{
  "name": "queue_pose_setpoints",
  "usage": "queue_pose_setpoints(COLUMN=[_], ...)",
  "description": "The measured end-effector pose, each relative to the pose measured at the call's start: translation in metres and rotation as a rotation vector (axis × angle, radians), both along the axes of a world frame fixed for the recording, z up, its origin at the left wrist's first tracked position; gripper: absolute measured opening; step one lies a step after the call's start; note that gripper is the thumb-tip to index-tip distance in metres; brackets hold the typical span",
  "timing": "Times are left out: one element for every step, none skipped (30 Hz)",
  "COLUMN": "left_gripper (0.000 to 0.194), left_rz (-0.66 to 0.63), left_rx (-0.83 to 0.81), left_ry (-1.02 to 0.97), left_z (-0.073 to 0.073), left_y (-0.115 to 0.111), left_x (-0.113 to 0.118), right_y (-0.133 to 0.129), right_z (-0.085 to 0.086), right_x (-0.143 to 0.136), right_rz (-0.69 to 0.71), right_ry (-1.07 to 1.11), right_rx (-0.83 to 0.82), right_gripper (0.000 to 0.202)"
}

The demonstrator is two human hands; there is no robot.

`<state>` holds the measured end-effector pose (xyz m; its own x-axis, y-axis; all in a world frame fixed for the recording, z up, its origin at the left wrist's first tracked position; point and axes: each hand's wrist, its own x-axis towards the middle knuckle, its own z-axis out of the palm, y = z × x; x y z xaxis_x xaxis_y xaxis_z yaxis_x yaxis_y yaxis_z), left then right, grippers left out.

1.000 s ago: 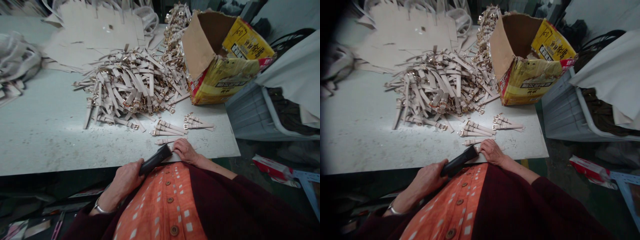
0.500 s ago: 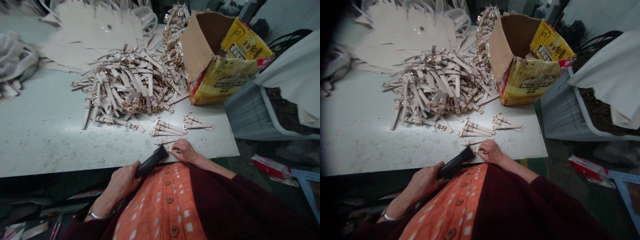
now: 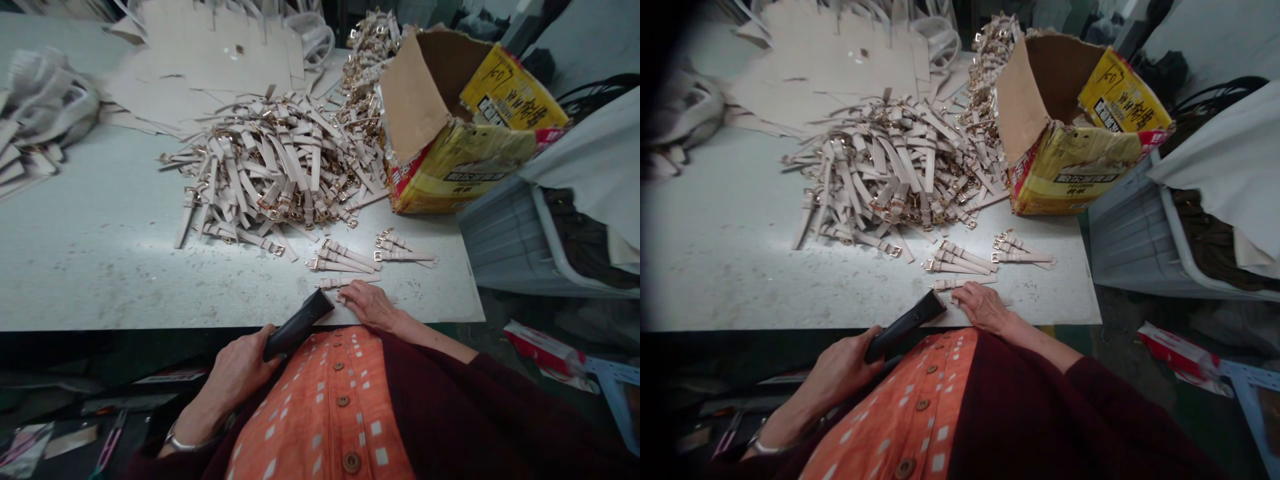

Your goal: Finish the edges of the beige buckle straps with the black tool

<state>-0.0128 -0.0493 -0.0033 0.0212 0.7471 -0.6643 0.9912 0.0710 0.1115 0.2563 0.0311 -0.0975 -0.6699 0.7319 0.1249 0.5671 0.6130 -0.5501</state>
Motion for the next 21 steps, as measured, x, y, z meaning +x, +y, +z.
queue_pose_setpoints(left_gripper=[0.032, 0.032, 0.032, 0.032, 0.033, 0.032, 0.032, 0.031, 0.031, 0.031, 0.032, 0.032, 0.032, 0.031, 0.031, 0.031, 0.03, 0.03, 0.03, 0.029, 0.028], left_rz=[0.009, 0.015, 0.02, 0.022, 0.022, 0.022, 0.023, 0.024, 0.027, 0.031, 0.036, 0.042, 0.047, 0.053, 0.056, 0.058, 0.06, 0.061, 0.061, 0.061, 0.062], left_rx=[-0.001, 0.001, 0.006, 0.011, 0.016, 0.019, 0.022, 0.024, 0.029, 0.031, 0.033, 0.031, 0.027, 0.022, 0.018, 0.016, 0.016, 0.018, 0.02, 0.021, 0.022], left_ry=[-0.009, -0.018, -0.026, -0.033, -0.041, -0.045, -0.047, -0.051, -0.054, -0.055, -0.056, -0.058, -0.061, -0.061, -0.06, -0.061, -0.061, -0.063, -0.066, -0.07, -0.073], left_z=[-0.001, -0.003, -0.004, -0.006, -0.007, -0.009, -0.01, -0.011, -0.011, -0.011, -0.011, -0.011, -0.011, -0.011, -0.011, -0.011, -0.011, -0.012, -0.012, -0.012, -0.012], left_y=[-0.001, -0.002, -0.003, -0.004, -0.005, -0.006, -0.007, -0.008, -0.008, -0.009, -0.009, -0.009, -0.009, -0.009, -0.009, -0.009, -0.009, -0.009, -0.009, -0.01, -0.01], left_x=[-0.001, -0.002, -0.003, -0.003, -0.004, -0.005, -0.005, -0.005, -0.005, -0.005, -0.005, -0.005, -0.004, -0.004, -0.005, -0.005, -0.005, -0.005, -0.005, -0.005, -0.005], right_y=[0.0, 0.001, 0.002, 0.003, 0.004, 0.005, 0.006, 0.007, 0.007, 0.008, 0.009, 0.009, 0.01, 0.011, 0.012, 0.014, 0.015, 0.016, 0.018, 0.019, 0.02], right_z=[0.0, 0.0, 0.001, 0.001, 0.001, 0.002, 0.002, 0.002, 0.003, 0.004, 0.005, 0.007, 0.009, 0.011, 0.013, 0.015, 0.018, 0.019, 0.021, 0.022, 0.022], right_x=[0.0, 0.0, 0.0, 0.0, 0.0, 0.0, 0.0, -0.001, -0.001, -0.001, -0.002, -0.002, -0.002, -0.002, -0.003, -0.003, -0.003, -0.004, -0.004, -0.005, -0.005], right_rz=[0.007, 0.018, 0.029, 0.042, 0.057, 0.068, 0.074, 0.074, 0.07, 0.065, 0.061, 0.058, 0.054, 0.051, 0.051, 0.051, 0.055, 0.068, 0.087, 0.105, 0.12], right_ry=[-0.012, -0.019, -0.023, -0.026, -0.029, -0.032, -0.035, -0.034, -0.029, -0.021, -0.016, -0.018, -0.027, -0.043, -0.065, -0.085, -0.101, -0.11, -0.114, -0.112, -0.108], right_rx=[-0.003, -0.006, -0.012, -0.018, -0.025, -0.031, -0.039, -0.049, -0.059, -0.072, -0.088, -0.104, -0.121, -0.138, -0.157, -0.177, -0.195, -0.213, -0.23, -0.241, -0.247], right_gripper=[0.021, 0.021, 0.02, 0.02, 0.02, 0.02, 0.02, 0.02, 0.021, 0.021, 0.021, 0.021, 0.021, 0.021, 0.021, 0.021, 0.021, 0.02, 0.019, 0.018, 0.017])
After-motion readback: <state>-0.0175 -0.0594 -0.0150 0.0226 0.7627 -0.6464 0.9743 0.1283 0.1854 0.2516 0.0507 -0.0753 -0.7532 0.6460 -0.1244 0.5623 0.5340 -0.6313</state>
